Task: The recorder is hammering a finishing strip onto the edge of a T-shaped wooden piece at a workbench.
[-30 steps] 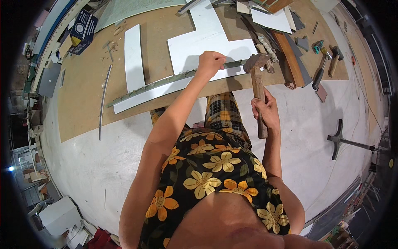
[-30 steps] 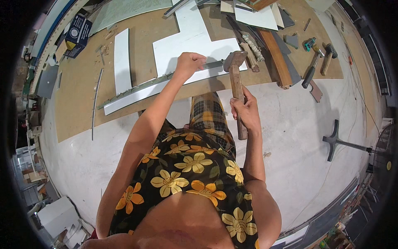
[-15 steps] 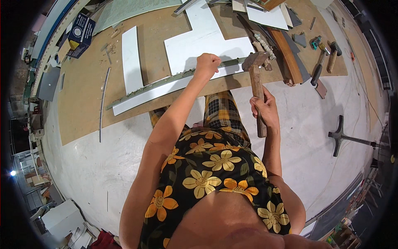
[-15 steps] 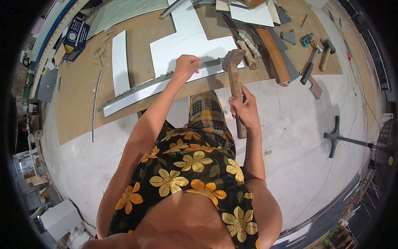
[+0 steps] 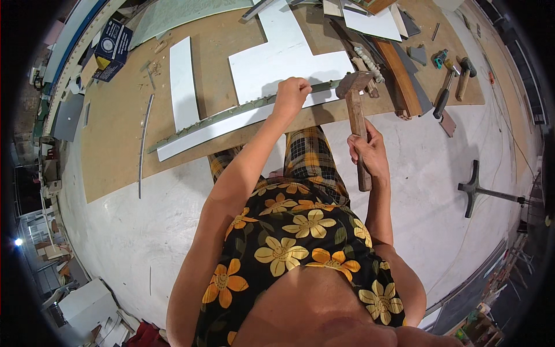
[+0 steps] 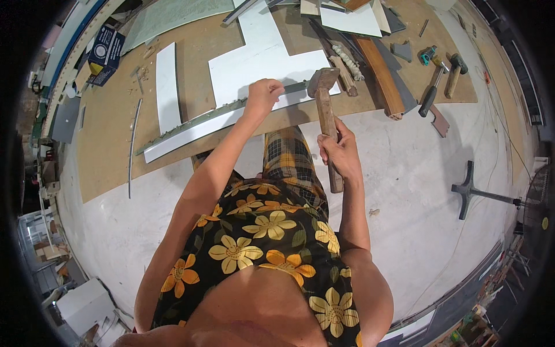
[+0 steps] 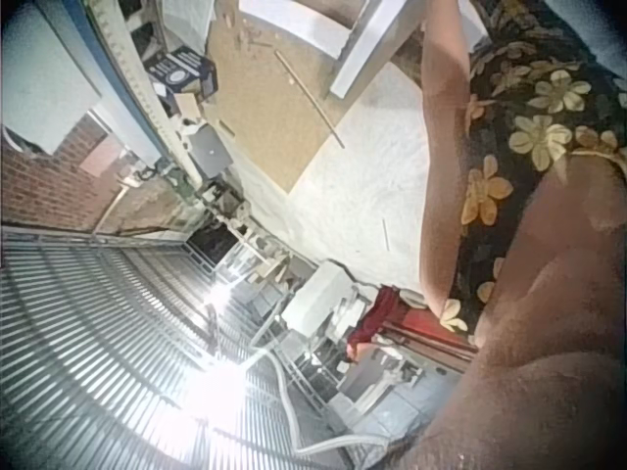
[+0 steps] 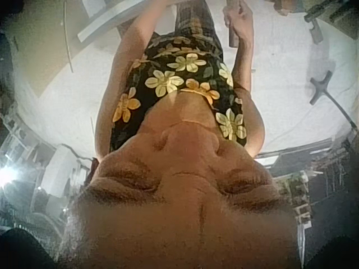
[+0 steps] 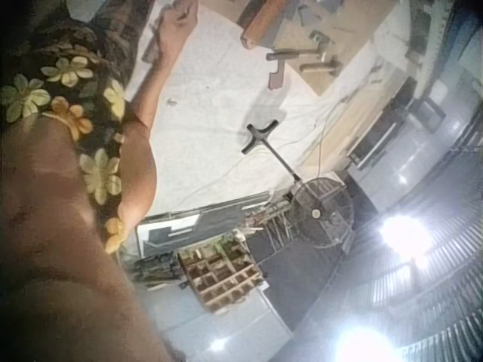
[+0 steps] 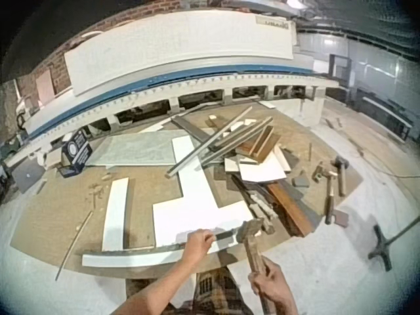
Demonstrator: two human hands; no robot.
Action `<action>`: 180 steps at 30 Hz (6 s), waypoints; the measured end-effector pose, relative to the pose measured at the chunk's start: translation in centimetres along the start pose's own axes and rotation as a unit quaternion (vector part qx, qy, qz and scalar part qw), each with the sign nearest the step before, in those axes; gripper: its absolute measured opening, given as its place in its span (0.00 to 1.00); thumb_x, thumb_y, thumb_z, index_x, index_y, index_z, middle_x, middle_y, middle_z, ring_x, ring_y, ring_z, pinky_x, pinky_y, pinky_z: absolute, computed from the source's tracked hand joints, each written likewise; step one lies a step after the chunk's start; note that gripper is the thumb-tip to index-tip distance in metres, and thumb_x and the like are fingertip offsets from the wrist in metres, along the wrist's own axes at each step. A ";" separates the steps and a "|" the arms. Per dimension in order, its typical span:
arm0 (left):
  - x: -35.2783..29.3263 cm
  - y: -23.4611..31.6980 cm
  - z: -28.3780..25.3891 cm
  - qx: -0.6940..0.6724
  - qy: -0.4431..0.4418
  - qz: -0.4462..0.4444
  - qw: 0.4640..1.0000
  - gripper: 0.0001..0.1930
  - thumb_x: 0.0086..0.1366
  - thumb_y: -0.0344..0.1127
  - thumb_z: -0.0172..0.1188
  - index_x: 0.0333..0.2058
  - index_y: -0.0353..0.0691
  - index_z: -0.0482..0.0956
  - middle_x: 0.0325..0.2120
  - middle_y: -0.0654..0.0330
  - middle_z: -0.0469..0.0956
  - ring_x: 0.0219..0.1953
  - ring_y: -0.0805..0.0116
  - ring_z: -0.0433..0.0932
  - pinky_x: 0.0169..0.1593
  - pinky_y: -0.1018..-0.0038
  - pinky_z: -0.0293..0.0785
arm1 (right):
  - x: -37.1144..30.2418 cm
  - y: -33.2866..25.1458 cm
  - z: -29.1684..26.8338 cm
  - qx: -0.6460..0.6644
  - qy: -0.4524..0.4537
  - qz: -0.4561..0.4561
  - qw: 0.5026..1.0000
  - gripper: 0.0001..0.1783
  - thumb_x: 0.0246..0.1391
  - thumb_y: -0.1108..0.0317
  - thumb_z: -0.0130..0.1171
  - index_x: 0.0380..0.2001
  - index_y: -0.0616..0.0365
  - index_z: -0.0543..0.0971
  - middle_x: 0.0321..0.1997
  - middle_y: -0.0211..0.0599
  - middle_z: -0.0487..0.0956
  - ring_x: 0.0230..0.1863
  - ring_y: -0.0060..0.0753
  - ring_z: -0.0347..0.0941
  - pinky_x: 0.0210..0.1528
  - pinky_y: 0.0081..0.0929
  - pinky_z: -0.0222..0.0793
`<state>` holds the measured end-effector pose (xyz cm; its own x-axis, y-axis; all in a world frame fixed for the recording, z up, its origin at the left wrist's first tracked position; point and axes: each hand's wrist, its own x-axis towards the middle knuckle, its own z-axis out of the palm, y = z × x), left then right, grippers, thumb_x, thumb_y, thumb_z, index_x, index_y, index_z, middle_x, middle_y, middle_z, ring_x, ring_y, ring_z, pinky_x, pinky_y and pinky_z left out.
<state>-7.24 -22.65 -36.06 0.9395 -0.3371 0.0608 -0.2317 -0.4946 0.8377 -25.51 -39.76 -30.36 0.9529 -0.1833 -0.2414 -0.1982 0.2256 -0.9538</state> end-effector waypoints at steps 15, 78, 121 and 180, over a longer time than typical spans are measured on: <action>-0.6 -0.3 1.0 0.040 0.094 0.070 0.992 0.07 0.56 0.29 0.61 0.32 0.32 0.82 0.29 0.45 0.80 0.34 0.48 0.79 0.41 0.62 0.74 | 1.8 -0.4 1.7 -0.047 -0.052 0.000 0.998 0.25 0.53 0.74 0.54 0.56 0.66 0.68 0.16 0.24 0.67 0.13 0.15 0.61 0.15 0.18 0.59; -1.0 -0.9 1.3 0.041 0.135 0.052 0.989 0.06 0.54 0.28 0.64 0.29 0.32 0.83 0.28 0.45 0.77 0.33 0.47 0.78 0.40 0.60 0.74 | 4.3 -1.7 4.7 -0.103 -0.080 0.001 0.991 0.25 0.55 0.75 0.53 0.58 0.65 0.68 0.18 0.24 0.67 0.13 0.15 0.61 0.14 0.18 0.57; -1.3 -1.4 1.4 0.080 0.136 0.071 0.985 0.05 0.55 0.28 0.63 0.28 0.31 0.82 0.28 0.46 0.76 0.32 0.46 0.78 0.38 0.59 0.75 | 4.9 -1.2 4.5 -0.130 -0.079 0.038 0.988 0.26 0.54 0.75 0.54 0.57 0.65 0.68 0.19 0.25 0.69 0.13 0.15 0.62 0.13 0.18 0.57; 1.1 2.3 6.3 0.004 0.135 0.012 0.991 0.05 0.52 0.22 0.59 0.29 0.27 0.80 0.31 0.37 0.74 0.35 0.39 0.76 0.41 0.55 0.74 | 5.0 -1.5 0.8 -0.103 -0.043 0.026 0.993 0.19 0.54 0.76 0.54 0.51 0.65 0.71 0.19 0.25 0.69 0.13 0.14 0.62 0.13 0.17 0.58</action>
<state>-8.34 -29.19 -37.48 0.9668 -0.1224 0.2243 -0.2553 -0.4959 0.8300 -20.25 -40.29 -29.95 0.9548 -0.0914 -0.2828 -0.2813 0.0297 -0.9592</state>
